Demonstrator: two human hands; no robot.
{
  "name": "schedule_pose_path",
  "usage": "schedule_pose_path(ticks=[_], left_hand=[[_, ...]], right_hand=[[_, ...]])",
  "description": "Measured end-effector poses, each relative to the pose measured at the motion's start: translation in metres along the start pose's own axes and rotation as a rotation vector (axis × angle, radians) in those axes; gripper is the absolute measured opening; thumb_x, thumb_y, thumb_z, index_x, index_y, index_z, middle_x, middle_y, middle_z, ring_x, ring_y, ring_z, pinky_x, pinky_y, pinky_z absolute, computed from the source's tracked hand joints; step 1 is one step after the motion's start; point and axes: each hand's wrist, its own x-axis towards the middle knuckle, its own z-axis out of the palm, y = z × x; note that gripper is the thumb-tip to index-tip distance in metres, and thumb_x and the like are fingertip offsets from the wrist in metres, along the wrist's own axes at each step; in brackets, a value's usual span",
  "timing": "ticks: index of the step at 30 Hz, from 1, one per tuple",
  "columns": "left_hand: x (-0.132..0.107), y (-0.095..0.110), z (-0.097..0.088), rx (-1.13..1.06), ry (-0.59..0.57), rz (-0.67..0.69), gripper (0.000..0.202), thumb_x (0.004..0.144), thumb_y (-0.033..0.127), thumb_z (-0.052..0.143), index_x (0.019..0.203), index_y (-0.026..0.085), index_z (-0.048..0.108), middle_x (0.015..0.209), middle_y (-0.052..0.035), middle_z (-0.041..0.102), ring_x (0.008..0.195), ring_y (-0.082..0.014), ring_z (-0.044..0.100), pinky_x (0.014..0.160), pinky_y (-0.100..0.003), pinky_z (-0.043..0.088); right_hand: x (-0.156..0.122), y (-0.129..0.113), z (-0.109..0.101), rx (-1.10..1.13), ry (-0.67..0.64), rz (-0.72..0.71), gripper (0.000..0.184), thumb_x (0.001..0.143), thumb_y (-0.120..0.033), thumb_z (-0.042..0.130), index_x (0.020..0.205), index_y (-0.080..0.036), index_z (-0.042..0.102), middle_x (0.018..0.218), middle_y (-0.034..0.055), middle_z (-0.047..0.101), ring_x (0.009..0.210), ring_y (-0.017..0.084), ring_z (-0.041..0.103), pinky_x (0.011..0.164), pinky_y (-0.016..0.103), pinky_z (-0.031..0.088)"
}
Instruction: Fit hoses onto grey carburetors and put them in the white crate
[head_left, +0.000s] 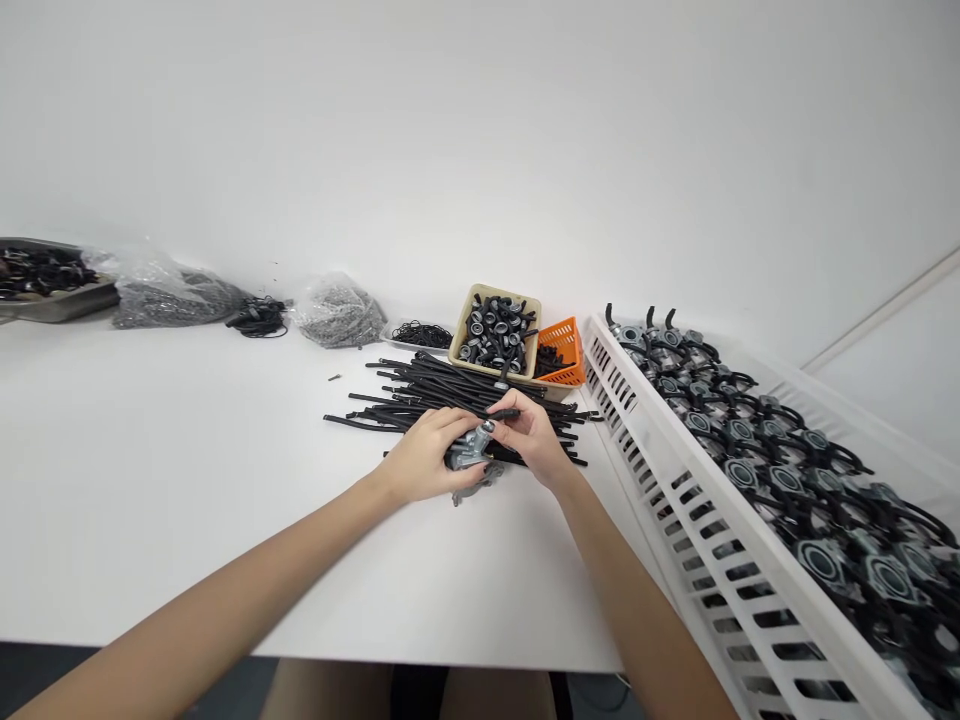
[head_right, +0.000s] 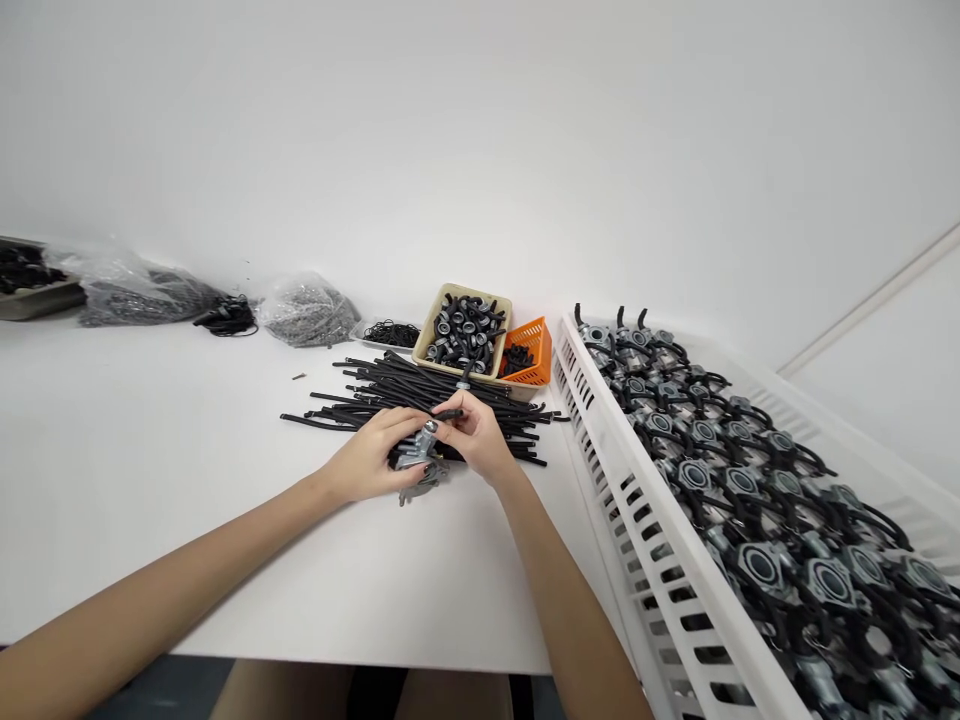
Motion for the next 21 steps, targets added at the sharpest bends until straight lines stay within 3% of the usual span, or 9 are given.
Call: schedule_pose_path(ticks=[5, 12, 15, 21], left_hand=[[-0.0008, -0.0003, -0.0003, 0.009, -0.007, 0.002, 0.039, 0.079, 0.036, 0.061, 0.114, 0.017, 0.061, 0.114, -0.0115, 0.067, 0.102, -0.0254, 0.063, 0.091, -0.04, 0.046], [-0.0005, 0.0019, -0.0009, -0.004, 0.017, 0.002, 0.036, 0.08, 0.037, 0.06, 0.109, 0.018, 0.062, 0.109, -0.01, 0.067, 0.099, -0.0244, 0.063, 0.091, -0.04, 0.047], [-0.0008, 0.0023, -0.0014, -0.008, 0.013, 0.0, 0.036, 0.079, 0.037, 0.061, 0.11, 0.018, 0.062, 0.11, -0.0094, 0.067, 0.1, -0.0242, 0.063, 0.092, -0.039, 0.047], [0.0, 0.0039, -0.0035, -0.008, -0.01, 0.001, 0.031, 0.079, 0.036, 0.061, 0.103, 0.017, 0.063, 0.109, -0.0095, 0.067, 0.1, -0.0245, 0.063, 0.09, -0.038, 0.047]], right_hand=[[-0.0006, -0.0011, -0.0033, -0.042, -0.026, 0.032, 0.028, 0.072, -0.039, 0.08, 0.088, -0.019, 0.068, 0.08, -0.0005, 0.059, 0.071, 0.011, 0.054, 0.067, 0.026, 0.046], [-0.0021, -0.0011, -0.0051, 0.054, -0.226, 0.144, 0.032, 0.077, -0.043, 0.075, 0.097, -0.018, 0.072, 0.089, 0.0053, 0.071, 0.089, 0.018, 0.063, 0.088, 0.035, 0.049], [-0.0035, -0.0033, -0.0045, 0.063, -0.276, 0.172, 0.031, 0.08, -0.04, 0.073, 0.101, -0.018, 0.071, 0.09, 0.0051, 0.072, 0.089, 0.016, 0.064, 0.088, 0.033, 0.049], [-0.0033, -0.0035, -0.0024, 0.08, -0.256, 0.185, 0.03, 0.077, -0.04, 0.076, 0.095, -0.018, 0.066, 0.085, 0.0031, 0.071, 0.083, 0.015, 0.065, 0.079, 0.029, 0.051]])
